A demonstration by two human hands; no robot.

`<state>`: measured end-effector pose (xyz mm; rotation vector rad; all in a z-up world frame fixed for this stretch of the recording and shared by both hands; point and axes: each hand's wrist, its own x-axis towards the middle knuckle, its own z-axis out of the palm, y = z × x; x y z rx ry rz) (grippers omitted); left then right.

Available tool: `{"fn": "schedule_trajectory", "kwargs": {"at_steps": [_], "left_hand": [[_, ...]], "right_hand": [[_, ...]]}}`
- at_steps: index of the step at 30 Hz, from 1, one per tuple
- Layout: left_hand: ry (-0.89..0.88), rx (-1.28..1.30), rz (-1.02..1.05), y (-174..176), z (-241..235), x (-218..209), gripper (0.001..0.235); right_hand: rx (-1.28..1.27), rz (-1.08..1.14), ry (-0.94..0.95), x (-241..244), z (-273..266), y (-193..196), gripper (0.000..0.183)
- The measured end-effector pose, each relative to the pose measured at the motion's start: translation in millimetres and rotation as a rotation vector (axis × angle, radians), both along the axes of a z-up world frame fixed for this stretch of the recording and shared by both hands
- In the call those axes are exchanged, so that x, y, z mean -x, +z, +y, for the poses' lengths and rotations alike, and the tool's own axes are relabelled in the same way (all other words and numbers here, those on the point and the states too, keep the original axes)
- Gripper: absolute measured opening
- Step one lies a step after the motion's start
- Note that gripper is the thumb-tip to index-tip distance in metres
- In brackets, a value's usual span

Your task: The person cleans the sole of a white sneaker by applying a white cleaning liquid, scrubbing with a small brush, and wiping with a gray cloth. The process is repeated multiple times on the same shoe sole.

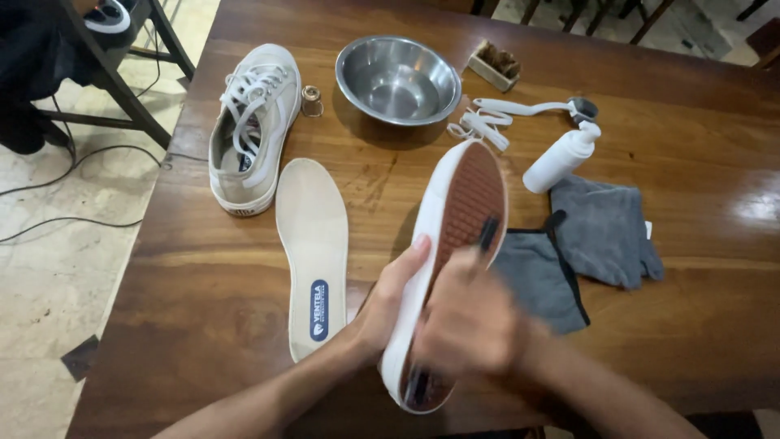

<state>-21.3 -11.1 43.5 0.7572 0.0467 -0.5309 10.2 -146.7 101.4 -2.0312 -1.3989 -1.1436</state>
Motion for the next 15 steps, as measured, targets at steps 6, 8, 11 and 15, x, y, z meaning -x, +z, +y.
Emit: {"fn": "schedule_trajectory", "kwargs": {"at_steps": [6, 8, 11, 15], "left_hand": [[-0.017, 0.01, -0.007, -0.8, 3.2, -0.4, 0.055], [-0.028, -0.013, -0.029, -13.5, 0.8, -0.9, 0.044], [-0.042, -0.025, 0.037, 4.5, 1.3, 4.0, 0.049], [-0.023, -0.017, 0.09, 0.7, 4.6, -1.6, 0.058]], "right_hand": [[0.106, 0.119, 0.259, 36.2, 11.1, -12.4, 0.038], [0.107, 0.02, 0.174, 21.5, 3.0, -14.8, 0.035], [0.107, -0.104, -0.023, 16.4, -5.8, -13.8, 0.032], [0.095, 0.091, 0.193, 42.0, -5.0, -33.0, 0.035]]}}
